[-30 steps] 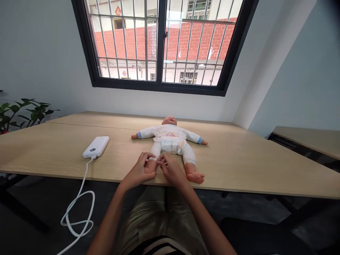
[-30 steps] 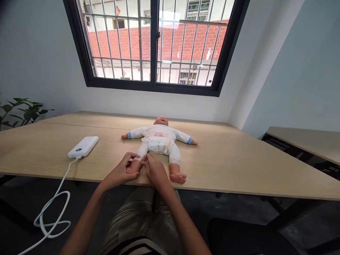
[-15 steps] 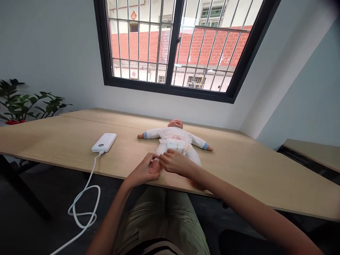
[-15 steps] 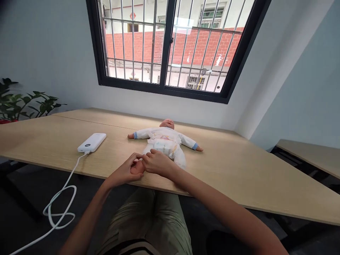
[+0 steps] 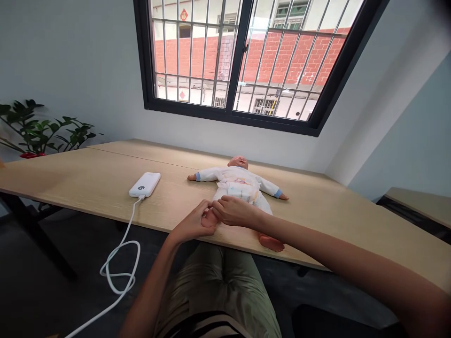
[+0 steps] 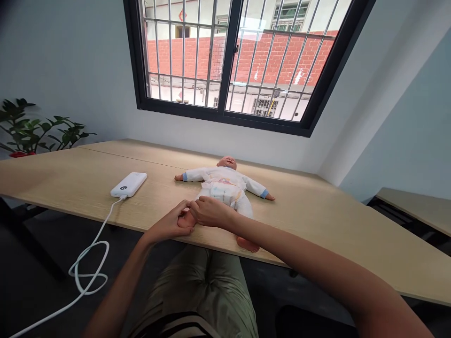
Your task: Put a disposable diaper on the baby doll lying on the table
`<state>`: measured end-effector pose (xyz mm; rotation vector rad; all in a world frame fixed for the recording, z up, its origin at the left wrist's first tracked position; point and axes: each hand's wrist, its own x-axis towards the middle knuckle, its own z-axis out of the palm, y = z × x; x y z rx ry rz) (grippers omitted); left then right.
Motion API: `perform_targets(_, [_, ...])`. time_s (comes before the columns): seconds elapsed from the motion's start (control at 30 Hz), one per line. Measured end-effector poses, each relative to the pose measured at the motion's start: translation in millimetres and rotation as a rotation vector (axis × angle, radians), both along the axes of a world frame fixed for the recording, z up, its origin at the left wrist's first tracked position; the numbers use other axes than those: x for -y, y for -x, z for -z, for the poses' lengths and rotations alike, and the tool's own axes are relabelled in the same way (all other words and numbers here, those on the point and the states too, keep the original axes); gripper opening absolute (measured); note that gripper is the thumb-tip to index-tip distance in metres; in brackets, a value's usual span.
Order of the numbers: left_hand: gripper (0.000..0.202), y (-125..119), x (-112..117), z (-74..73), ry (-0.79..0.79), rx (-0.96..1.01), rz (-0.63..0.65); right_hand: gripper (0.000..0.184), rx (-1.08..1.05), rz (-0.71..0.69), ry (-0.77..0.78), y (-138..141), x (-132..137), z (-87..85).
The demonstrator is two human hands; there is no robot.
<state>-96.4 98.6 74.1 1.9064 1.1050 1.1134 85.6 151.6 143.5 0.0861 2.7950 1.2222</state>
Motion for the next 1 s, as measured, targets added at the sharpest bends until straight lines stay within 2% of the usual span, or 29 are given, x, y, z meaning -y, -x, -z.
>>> perform_targets(0.23, [0.044, 1.8, -2.0, -1.7, -0.048, -0.032, -0.006, 0.025, -0.054, 0.075, -0.005, -1.2, -1.8, 6.6])
perform_targets(0.47, [0.068, 1.1, 0.9, -3.8, -0.01, 0.026, -0.04, 0.026, -0.137, 0.126, 0.011, -4.3, -3.8, 18.4])
perform_targets(0.73, [0.072, 1.5, 0.0, -2.9, -0.018, 0.027, -0.048, 0.025, -0.111, 0.273, 0.038, -1.8, 5.7, 18.4])
perform_targets(1.0, [0.071, 1.7, -1.0, -0.4, -0.042, 0.014, -0.046, 0.025, -0.162, 0.15, -0.007, -11.8, 2.9, 15.1])
